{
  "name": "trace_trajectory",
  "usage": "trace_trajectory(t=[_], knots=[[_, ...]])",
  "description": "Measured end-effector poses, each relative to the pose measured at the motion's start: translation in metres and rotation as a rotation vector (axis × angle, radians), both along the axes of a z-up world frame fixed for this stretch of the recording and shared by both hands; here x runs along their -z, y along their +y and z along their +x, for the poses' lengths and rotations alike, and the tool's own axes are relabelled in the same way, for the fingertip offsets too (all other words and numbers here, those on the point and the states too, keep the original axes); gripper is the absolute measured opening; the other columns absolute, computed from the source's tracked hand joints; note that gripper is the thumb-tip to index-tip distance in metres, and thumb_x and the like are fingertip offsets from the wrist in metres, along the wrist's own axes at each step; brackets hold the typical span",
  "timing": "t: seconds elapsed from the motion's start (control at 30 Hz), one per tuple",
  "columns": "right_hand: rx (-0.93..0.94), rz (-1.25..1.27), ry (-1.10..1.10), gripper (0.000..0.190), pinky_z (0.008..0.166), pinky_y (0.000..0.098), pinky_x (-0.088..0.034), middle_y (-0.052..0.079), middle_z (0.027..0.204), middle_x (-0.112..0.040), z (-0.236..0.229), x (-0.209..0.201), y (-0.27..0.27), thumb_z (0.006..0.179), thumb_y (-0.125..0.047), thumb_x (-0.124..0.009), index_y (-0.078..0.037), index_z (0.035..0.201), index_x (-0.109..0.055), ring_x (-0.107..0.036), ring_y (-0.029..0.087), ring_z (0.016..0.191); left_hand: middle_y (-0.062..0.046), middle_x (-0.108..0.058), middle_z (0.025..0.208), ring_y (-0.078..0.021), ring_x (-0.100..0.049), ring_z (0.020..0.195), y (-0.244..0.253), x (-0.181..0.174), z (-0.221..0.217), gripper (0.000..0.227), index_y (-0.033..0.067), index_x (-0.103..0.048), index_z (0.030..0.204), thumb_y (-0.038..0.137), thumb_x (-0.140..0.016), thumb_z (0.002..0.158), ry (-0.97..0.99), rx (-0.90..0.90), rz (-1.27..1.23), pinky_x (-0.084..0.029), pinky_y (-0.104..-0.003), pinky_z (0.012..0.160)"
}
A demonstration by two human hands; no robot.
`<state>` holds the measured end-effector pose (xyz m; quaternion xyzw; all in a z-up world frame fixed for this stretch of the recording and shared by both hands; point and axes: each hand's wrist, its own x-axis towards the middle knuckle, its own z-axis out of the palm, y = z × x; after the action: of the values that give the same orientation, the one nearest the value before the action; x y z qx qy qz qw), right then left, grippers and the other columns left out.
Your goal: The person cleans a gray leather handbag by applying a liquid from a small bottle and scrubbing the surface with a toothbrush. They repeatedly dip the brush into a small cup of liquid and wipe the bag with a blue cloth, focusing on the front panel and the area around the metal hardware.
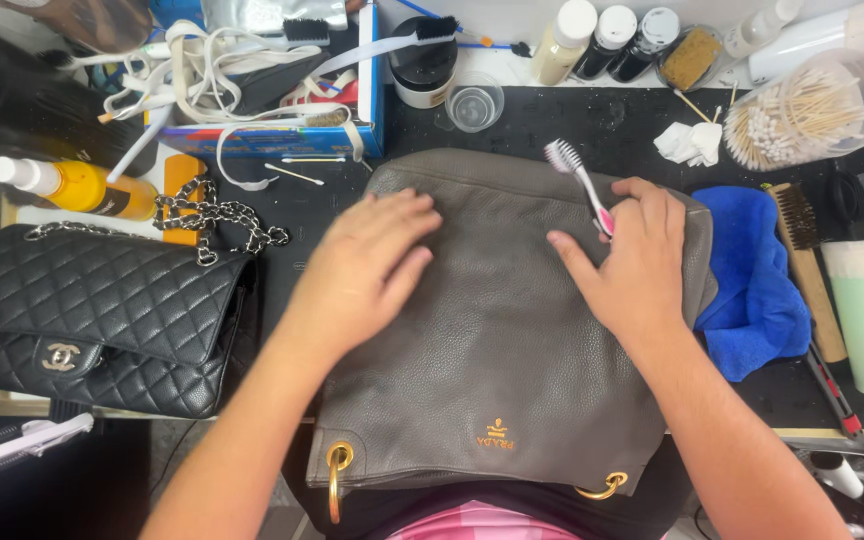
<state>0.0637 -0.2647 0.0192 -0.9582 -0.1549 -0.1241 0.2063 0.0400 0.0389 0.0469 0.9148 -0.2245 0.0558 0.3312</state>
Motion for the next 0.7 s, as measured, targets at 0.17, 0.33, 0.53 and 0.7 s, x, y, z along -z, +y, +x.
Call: trace_trajectory(t=[0.17, 0.33, 0.53, 0.7], knots=[[0.006, 0.325, 0.081, 0.034, 0.082, 0.0359, -0.047, 0.012, 0.093, -0.055, 0.02, 0.005, 0.011, 0.09, -0.01, -0.082, 0.001, 0.116, -0.064, -0.055, 0.024, 0.089, -0.016, -0.061, 0.138, -0.0365, -0.06, 0.13, -0.014, -0.008, 0.042, 0.046, 0.0041, -0.057, 0.137, 0.012, -0.076, 0.096, -0.105, -0.154, -0.033, -0.05, -0.043, 0.11], [0.063, 0.749, 0.262, 0.025, 0.066, 0.0196, -0.044, -0.003, 0.084, -0.055, 0.029, 0.022, 0.011, 0.095, -0.006, -0.074, -0.002, 0.116, -0.061, -0.05, 0.003, 0.071, -0.026, -0.054, 0.138, -0.0415, -0.053, 0.127, -0.071, 0.011, 0.097, 0.078, -0.0015, -0.045, 0.142, 0.019, -0.085, 0.079, -0.177, -0.261, 0.08, -0.049, -0.044, 0.104], [0.089, 0.805, 0.239, 0.016, 0.061, 0.019, -0.04, -0.006, 0.076, -0.047, 0.028, 0.037, 0.004, 0.096, -0.001, -0.073, -0.001, 0.103, -0.059, -0.044, 0.001, 0.067, -0.022, -0.057, 0.129, -0.0374, -0.051, 0.118, -0.087, 0.015, 0.121, 0.092, -0.0026, -0.046, 0.142, 0.024, -0.089, 0.065, -0.163, -0.249, 0.273, -0.049, -0.043, 0.092], [0.053, 0.782, 0.23, 0.014, 0.061, 0.0192, -0.041, -0.007, 0.073, -0.041, 0.028, 0.035, 0.006, 0.095, 0.0, -0.072, -0.001, 0.101, -0.06, -0.046, 0.001, 0.066, -0.006, -0.067, 0.118, -0.0288, -0.052, 0.122, -0.071, 0.024, 0.145, 0.056, 0.0106, -0.065, 0.123, 0.011, -0.082, 0.07, -0.361, -0.04, 0.626, -0.045, -0.042, 0.092]])
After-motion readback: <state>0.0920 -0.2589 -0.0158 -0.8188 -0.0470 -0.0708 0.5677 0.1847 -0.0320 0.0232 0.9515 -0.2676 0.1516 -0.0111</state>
